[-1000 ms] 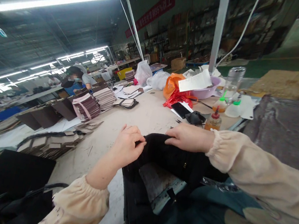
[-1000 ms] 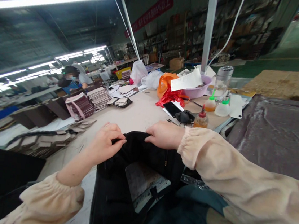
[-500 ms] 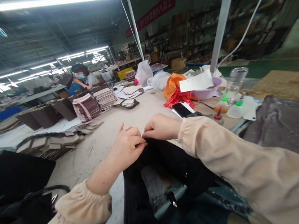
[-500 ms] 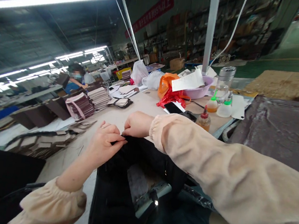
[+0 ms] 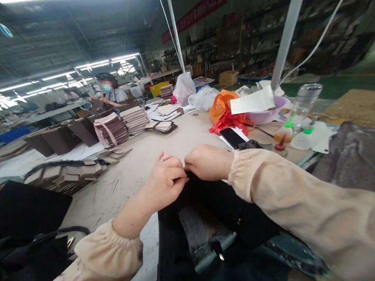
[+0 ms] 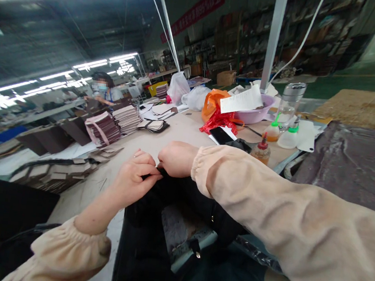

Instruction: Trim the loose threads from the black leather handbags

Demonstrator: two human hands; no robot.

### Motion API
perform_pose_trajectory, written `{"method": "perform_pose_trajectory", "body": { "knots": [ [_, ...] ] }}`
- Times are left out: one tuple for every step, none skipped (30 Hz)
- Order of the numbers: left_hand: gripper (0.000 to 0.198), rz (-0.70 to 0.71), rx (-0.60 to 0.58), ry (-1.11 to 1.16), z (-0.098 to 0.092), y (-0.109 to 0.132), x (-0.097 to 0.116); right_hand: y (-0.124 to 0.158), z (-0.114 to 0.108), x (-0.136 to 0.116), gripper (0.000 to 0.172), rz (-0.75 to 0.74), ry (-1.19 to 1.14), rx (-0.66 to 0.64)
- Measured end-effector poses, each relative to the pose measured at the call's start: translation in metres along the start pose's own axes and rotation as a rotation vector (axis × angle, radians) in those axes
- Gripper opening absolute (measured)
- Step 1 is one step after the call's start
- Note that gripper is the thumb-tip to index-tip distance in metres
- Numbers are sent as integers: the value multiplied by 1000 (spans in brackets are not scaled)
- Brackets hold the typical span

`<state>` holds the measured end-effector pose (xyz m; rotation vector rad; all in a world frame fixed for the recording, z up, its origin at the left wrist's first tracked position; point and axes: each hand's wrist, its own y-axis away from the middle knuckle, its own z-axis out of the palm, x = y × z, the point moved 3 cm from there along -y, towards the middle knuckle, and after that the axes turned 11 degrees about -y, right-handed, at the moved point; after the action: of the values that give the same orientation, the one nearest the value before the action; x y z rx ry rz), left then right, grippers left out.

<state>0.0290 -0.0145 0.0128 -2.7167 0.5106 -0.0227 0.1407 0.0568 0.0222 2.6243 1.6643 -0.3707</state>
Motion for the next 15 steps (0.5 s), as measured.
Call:
{"method": "perform_pose_trajectory", "body": {
  "knots": [
    [18,10,-1,6,0,0,0,0,0,0,30,6,-14,4],
    [18,22,-3,10,-1,0,1,0,-1,1,29,14,-27,3],
    [18,32,-2,13,-1,0,1,0,-1,0,29,22,-38,-1],
    [18,41,0,14,-1,0,1,1,-2,0,29,30,-45,-3],
    [18,50,2,16,-1,0,1,2,-3,0,29,36,-49,-5],
    [18,60,4,19,-1,0,1,2,-3,0,29,39,-54,-4],
    [18,65,5,23,-1,0,1,3,-4,0,30,42,-61,1],
    [18,65,4,26,-1,1,1,3,-4,1,30,45,-73,5],
    [18,60,4,29,-1,1,1,3,-3,1,30,48,-88,10],
    [17,50,6,34,-1,1,0,3,-3,2,29,49,-105,14],
    [17,34,12,39,-1,2,0,3,-2,4,29,50,-123,16],
    [17,19,22,48,0,2,-1,3,-1,5,29,51,-138,20],
    [17,8,34,61,0,2,-1,3,0,6,28,51,-148,22],
    [16,3,44,79,0,2,-1,2,1,7,28,51,-152,25],
    [16,-5,53,97,0,2,-1,2,2,7,29,52,-152,28]
  ]
}}
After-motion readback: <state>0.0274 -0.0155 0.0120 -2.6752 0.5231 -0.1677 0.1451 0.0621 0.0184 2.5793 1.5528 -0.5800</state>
